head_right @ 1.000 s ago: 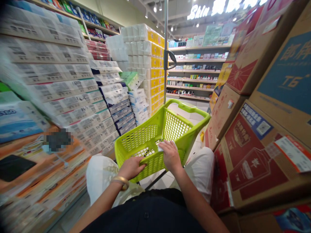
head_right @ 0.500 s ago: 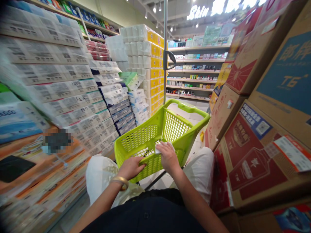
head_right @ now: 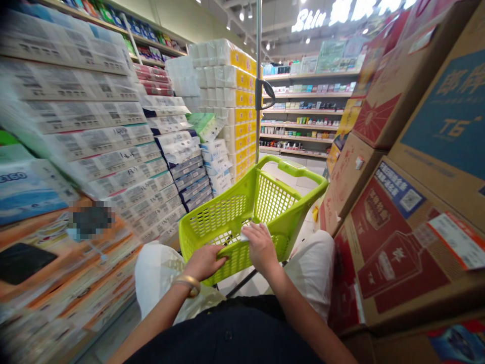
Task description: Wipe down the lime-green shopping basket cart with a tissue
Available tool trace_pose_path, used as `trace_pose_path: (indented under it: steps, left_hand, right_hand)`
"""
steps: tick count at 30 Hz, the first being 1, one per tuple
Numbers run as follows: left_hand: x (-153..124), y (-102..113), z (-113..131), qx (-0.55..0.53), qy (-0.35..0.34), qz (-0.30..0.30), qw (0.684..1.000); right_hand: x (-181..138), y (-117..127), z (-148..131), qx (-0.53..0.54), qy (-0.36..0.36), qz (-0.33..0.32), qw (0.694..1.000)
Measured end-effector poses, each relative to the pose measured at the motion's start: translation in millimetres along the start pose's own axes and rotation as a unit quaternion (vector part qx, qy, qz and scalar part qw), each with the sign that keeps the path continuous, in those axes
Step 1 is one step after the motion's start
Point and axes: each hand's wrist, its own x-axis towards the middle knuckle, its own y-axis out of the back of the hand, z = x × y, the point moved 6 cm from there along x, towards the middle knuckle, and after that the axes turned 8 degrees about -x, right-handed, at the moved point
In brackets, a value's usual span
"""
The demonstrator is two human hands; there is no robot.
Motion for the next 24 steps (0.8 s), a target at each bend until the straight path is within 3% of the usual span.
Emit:
trace_pose_path:
  steps: [2,4,10,12,16,18,24]
  left_hand:
    - [0.1,0.4,0.2,-0.002,-0.001,0.002,1.000]
    - [0.5,0.1,0.5,0.000,0.000,0.001,1.000]
    - [1.2,-1.0,-1.9,0.019,0.014,0.001,1.000]
    - [0.8,-0.6,-1.3,0.013,0.010,-0.003,1.000]
    - [-0.2,1.4,1.8,-0.003,0.005,-0.006,1.000]
    - [0.0,1.8,3.0,-0.005,0.006,-0.005,1.000]
    - [1.2,-0.4,0.2,0.017,0.013,0.000,1.000]
  right_hand:
    - [3.4,9.6,17.2,-0.025,-0.052,0.036,0.998]
    - [2.2,9.8,17.0,-0.034,-0.069,0.048,0.996]
    - [-10.5,-18.1,-37.9,0.018,0.067,-0.029,0.997]
    - [-7.5,-14.2,-29.3,0.018,0.057,-0.031,0.998]
    - [4.0,8.2,12.2,-0.019,-0.036,0.024,0.999]
    - [4.2,10.4,15.3,-0.028,-0.054,0.034,0.998]
    - [-9.8,-15.9,-37.4,0.020,0.070,-0.038,0.997]
